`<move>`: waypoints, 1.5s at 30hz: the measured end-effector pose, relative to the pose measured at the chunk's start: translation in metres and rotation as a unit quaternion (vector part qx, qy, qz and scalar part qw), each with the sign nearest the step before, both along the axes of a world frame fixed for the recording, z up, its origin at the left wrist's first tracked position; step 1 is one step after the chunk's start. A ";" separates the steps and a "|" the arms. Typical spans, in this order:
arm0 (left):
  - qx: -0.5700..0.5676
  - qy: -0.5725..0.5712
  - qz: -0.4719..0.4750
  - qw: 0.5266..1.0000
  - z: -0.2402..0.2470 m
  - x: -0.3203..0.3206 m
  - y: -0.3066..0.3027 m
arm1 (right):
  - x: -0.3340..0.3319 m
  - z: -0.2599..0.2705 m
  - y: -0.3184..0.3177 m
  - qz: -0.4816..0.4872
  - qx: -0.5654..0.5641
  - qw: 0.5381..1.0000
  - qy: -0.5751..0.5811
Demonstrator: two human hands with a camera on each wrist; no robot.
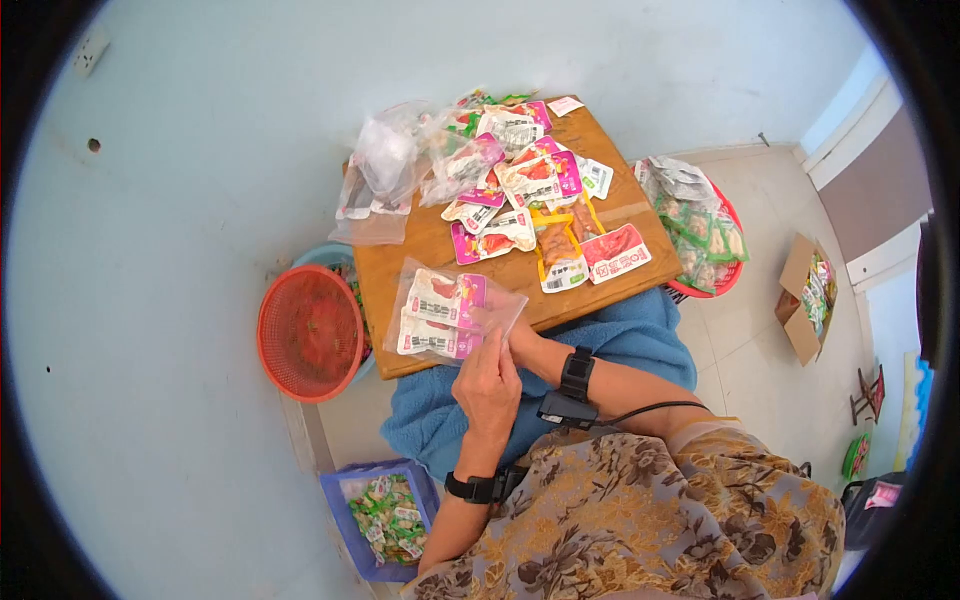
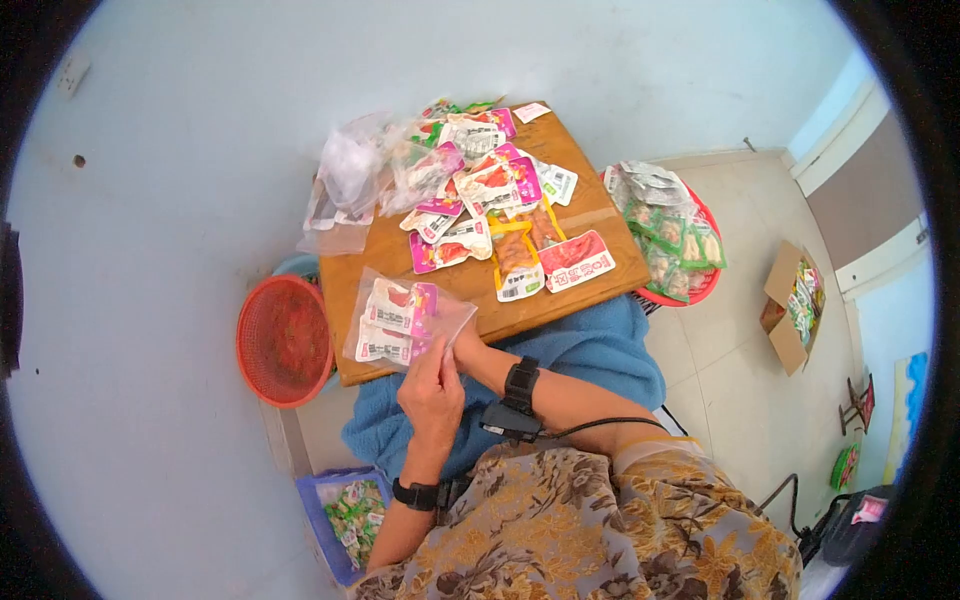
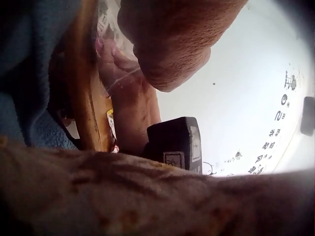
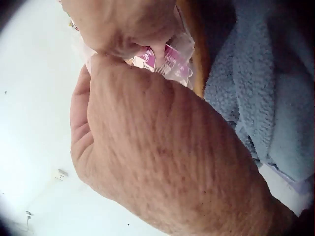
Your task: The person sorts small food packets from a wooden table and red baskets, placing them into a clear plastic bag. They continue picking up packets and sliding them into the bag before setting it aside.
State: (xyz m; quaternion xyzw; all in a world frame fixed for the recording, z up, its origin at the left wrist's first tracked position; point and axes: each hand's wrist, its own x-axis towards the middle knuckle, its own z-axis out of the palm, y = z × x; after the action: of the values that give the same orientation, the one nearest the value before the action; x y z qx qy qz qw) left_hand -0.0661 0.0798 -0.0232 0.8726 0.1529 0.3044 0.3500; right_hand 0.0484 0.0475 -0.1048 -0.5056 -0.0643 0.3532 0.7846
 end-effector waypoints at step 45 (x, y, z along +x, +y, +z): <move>-0.010 -0.013 0.025 1.000 -0.011 0.000 -0.002 | -0.005 0.073 -0.072 0.082 -0.270 0.952 -0.116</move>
State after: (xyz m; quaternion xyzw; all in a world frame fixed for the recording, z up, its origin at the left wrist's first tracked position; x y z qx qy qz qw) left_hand -0.0658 0.0780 -0.0339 0.8608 0.1733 0.3229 0.3531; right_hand 0.0436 -0.0250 -0.0315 -0.7288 -0.0986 0.3590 0.5747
